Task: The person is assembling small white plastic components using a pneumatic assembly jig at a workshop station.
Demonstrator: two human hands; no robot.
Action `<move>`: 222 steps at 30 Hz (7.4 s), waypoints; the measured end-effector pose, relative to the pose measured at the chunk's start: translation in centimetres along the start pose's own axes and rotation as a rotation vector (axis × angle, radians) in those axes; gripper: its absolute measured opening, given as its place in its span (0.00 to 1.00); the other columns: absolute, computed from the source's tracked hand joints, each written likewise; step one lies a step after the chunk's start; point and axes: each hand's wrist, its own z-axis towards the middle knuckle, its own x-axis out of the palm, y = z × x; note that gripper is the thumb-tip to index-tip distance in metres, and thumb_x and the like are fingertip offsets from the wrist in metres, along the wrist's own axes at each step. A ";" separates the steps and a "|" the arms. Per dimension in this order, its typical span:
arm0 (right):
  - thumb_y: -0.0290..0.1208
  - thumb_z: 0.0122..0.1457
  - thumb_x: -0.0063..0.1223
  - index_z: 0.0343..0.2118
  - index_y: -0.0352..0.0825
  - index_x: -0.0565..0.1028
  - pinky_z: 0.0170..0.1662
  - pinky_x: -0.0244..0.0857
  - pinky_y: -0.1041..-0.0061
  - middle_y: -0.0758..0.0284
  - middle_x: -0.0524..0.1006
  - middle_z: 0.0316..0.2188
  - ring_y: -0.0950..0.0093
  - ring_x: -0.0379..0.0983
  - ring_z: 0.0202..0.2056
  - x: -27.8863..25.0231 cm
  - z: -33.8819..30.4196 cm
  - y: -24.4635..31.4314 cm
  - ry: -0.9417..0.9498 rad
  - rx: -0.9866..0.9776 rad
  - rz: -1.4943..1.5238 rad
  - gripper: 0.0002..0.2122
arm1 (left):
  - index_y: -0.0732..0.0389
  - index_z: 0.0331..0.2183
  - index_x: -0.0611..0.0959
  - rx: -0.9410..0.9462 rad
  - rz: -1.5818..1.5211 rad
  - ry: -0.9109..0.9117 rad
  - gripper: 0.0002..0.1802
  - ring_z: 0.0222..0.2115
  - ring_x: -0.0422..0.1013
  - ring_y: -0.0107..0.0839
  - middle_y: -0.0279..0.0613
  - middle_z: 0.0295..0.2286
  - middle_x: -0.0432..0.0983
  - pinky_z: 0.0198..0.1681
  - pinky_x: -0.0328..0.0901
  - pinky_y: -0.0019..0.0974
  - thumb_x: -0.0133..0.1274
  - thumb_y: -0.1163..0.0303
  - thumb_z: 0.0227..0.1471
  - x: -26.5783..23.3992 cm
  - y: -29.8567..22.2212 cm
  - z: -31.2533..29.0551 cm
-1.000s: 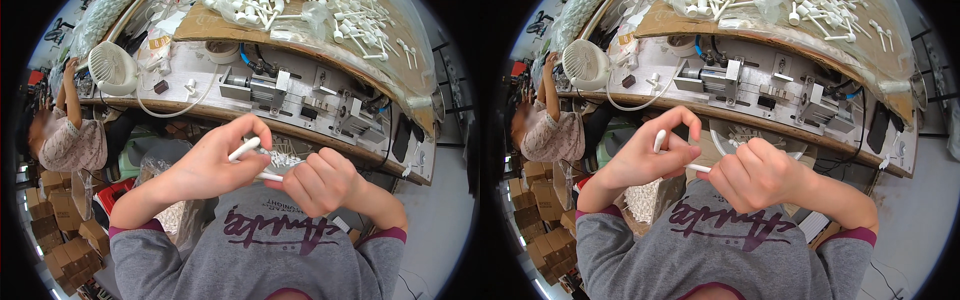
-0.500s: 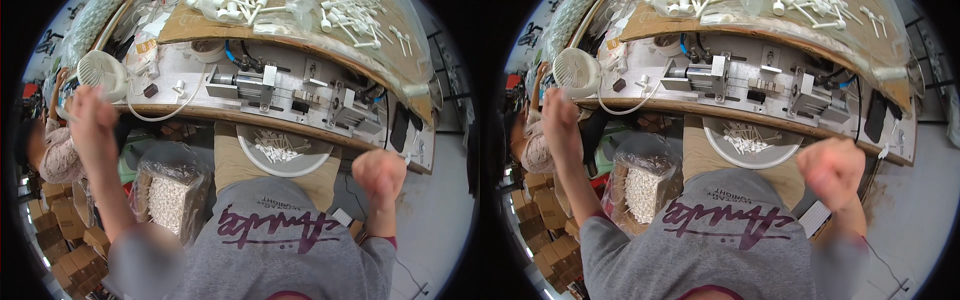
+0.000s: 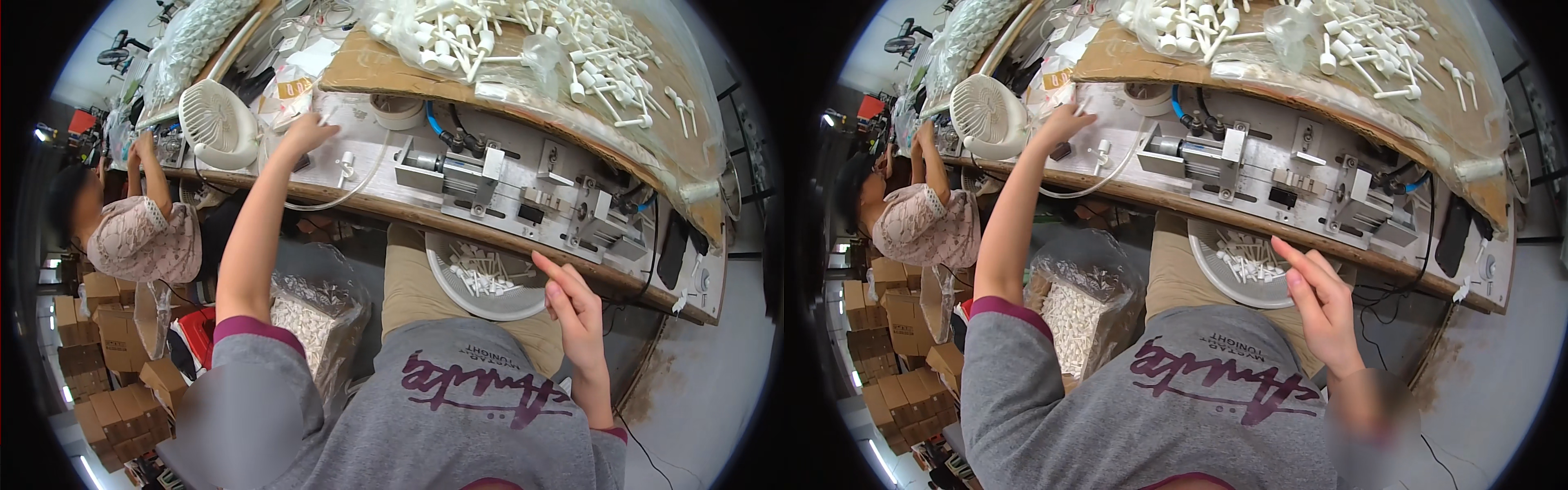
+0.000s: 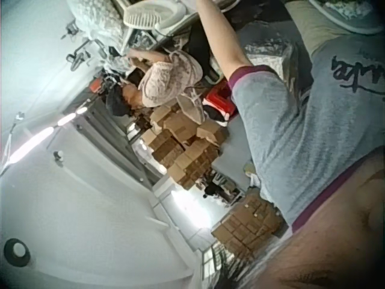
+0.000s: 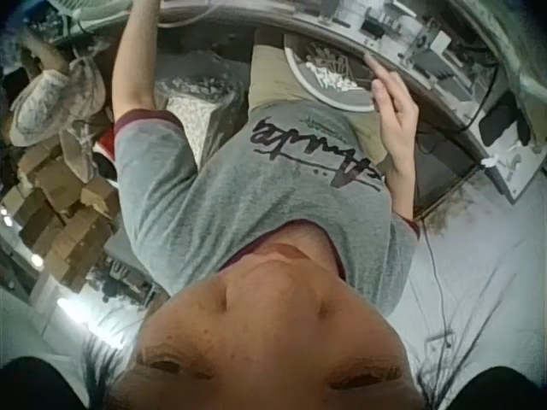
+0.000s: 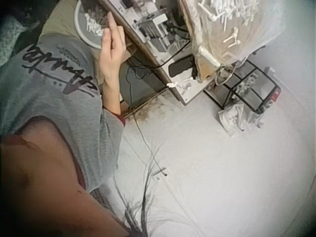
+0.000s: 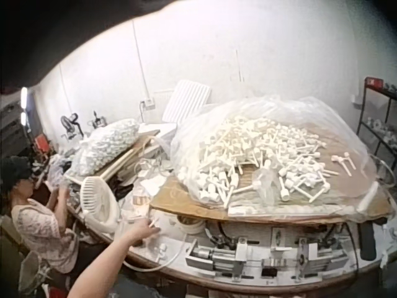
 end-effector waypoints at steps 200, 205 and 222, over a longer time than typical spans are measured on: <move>0.32 0.56 0.58 0.33 0.35 0.78 0.41 0.68 0.65 0.67 0.75 0.36 0.63 0.74 0.38 -11.4 21.1 4.4 -0.338 -0.836 -1.347 0.07 | 0.65 0.39 0.82 1.095 -0.049 -0.275 0.16 0.31 0.77 0.35 0.48 0.48 0.76 0.33 0.71 0.35 0.60 0.76 0.43 10.2 -23.5 -20.6; 0.30 0.57 0.56 0.35 0.35 0.78 0.39 0.69 0.65 0.66 0.77 0.33 0.62 0.75 0.34 -11.2 19.0 4.9 -0.335 -0.662 -1.237 0.06 | 0.64 0.37 0.83 1.108 0.095 -0.302 0.14 0.23 0.75 0.31 0.48 0.46 0.78 0.27 0.69 0.31 0.59 0.74 0.44 9.5 -24.4 -19.8; 0.21 0.45 0.56 0.43 0.30 0.78 0.33 0.72 0.70 0.63 0.77 0.34 0.69 0.76 0.31 -7.5 10.1 1.6 -0.293 -1.166 -1.148 0.18 | 0.69 0.47 0.80 0.497 -1.310 0.391 0.21 0.39 0.77 0.31 0.45 0.40 0.77 0.38 0.77 0.30 0.61 0.81 0.49 3.7 -24.0 -20.4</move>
